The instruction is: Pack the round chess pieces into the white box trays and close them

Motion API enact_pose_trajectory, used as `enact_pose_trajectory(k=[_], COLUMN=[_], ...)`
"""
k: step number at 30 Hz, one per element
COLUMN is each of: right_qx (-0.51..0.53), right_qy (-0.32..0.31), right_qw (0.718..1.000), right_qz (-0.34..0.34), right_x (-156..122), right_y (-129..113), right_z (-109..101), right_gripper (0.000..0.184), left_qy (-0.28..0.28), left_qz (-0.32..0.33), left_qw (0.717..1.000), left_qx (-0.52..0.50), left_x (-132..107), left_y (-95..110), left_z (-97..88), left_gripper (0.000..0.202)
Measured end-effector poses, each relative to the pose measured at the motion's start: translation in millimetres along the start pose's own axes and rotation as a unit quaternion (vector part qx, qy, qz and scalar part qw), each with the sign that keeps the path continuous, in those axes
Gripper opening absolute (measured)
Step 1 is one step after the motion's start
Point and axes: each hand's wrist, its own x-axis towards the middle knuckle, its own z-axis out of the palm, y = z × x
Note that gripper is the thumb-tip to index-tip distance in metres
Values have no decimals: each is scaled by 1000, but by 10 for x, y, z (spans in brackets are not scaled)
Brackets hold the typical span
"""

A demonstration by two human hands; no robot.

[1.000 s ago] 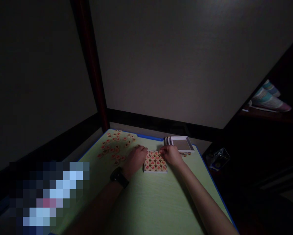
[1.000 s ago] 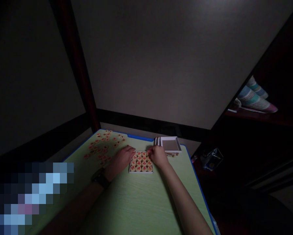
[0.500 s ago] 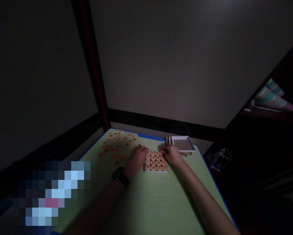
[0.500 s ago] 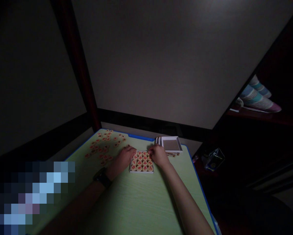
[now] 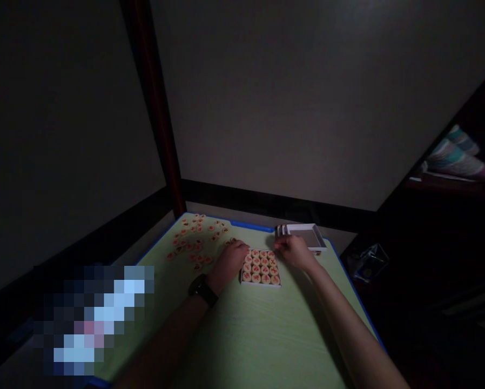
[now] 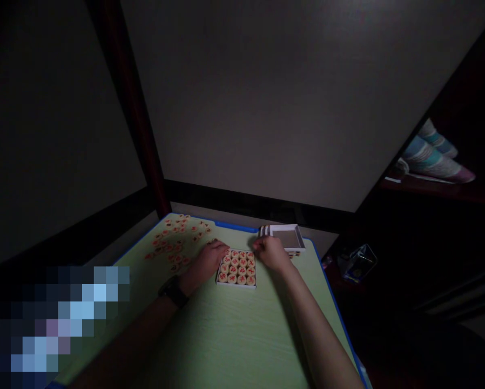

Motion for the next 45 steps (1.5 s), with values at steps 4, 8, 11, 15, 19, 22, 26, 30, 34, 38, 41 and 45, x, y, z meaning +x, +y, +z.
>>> enact_pose_trajectory(k=[4, 8, 11, 15, 19, 22, 26, 30, 34, 38, 41, 45], right_qx=[-30, -62, -84, -105, -120, -123, -133, -137, -112, -57, -27, 2], right_qy=[93, 47, 15, 18, -6, -15, 12, 49, 90, 93, 68, 9], right_qw=[994, 995, 996, 993, 991, 992, 991, 989, 990, 993, 996, 996], right_qz=[50, 57, 29, 46, 49, 33, 25, 24, 3, -42, -61, -91], right_x=[-13, -93, -140, -151, -139, -135, -134, -140, -158, -177, -212, -295], right_y=[250, 524, 631, 647, 632, 630, 581, 469, 333, 121, -115, -440], right_z=[-333, -555, -565, -489, -455, -474, -538, -628, -725, -791, -786, -743], right_gripper=[22, 25, 27, 19, 7, 7, 6, 7, 6, 5, 6, 6], left_qy=[15, 27, 23, 25, 23, 30, 33, 41, 36, 84, 121, 138], left_qz=[5, -5, -8, -9, -13, -10, -3, -8, -16, -19, -6, 24], left_qw=[1000, 999, 1000, 1000, 999, 999, 999, 998, 999, 995, 988, 984], left_qx=[-24, -18, -6, -14, -30, -35, -35, -40, -35, -56, -94, -114], left_x=[-2, 7, 16, 33, 48, 48, 40, 33, 26, 22, 20, 9], left_y=[-39, -81, -97, -114, -144, -161, -159, -135, -130, -131, -75, 59], left_z=[12, 32, 39, 65, 116, 143, 138, 111, 88, 80, 45, -75], left_gripper=[31, 31, 31, 31, 30, 30, 31, 32, 33, 36, 50, 69])
